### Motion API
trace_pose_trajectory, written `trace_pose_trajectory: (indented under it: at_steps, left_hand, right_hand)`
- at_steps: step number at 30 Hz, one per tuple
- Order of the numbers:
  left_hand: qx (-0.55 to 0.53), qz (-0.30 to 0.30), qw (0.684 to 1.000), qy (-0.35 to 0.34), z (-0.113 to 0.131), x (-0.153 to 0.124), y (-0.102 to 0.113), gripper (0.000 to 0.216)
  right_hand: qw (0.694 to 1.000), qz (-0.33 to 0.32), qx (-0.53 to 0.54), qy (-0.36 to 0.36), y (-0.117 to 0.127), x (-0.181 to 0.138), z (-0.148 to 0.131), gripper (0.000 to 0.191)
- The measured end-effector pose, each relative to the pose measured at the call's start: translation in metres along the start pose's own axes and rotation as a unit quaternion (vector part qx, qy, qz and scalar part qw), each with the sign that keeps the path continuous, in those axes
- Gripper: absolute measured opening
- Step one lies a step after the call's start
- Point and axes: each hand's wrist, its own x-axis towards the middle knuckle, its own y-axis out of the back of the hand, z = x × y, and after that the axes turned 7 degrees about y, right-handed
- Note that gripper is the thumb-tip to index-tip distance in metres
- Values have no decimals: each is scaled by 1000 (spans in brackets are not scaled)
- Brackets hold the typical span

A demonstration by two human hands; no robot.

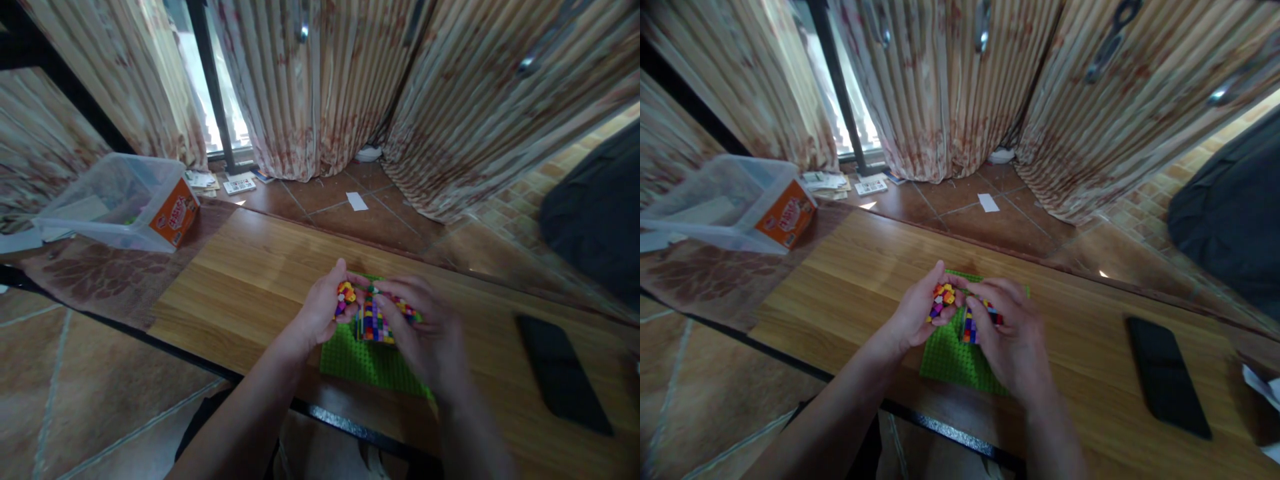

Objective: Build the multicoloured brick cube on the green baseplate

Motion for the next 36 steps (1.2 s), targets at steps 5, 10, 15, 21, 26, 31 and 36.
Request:
trace_pose_trajectory:
  at_steps: [5, 10, 15, 21, 26, 31, 36]
  left_hand:
    - [1, 0, 1000, -5, -3, -1, 0, 51]
    - [65, 26, 997, -25, -8, 1, 0, 48]
    - [76, 19, 997, -28, -7, -1, -2, 39]
    - [39, -13, 999, -29, -1, -2, 1, 28]
    - [39, 6, 999, -24, 0, -1, 2, 19]
    - [48, 33, 998, -23, 0, -1, 1, 18]
    - [58, 40, 997, -22, -1, -1, 1, 15]
  right_hand:
    - [996, -46, -71, 12, -17, 1, -21, 16]
    - [996, -49, -75, -19, -23, -1, -19, 11]
    - [998, -35, -33, -50, -20, 0, -23, 10]
    - [988, 59, 20, -138, -4, 0, -12, 15]
    - [972, 113, 31, -204, 16, -2, 16, 20]
    - [984, 50, -21, -169, 24, -4, 29, 20]
    - [989, -24, -77, -121, 19, -5, 35, 23]
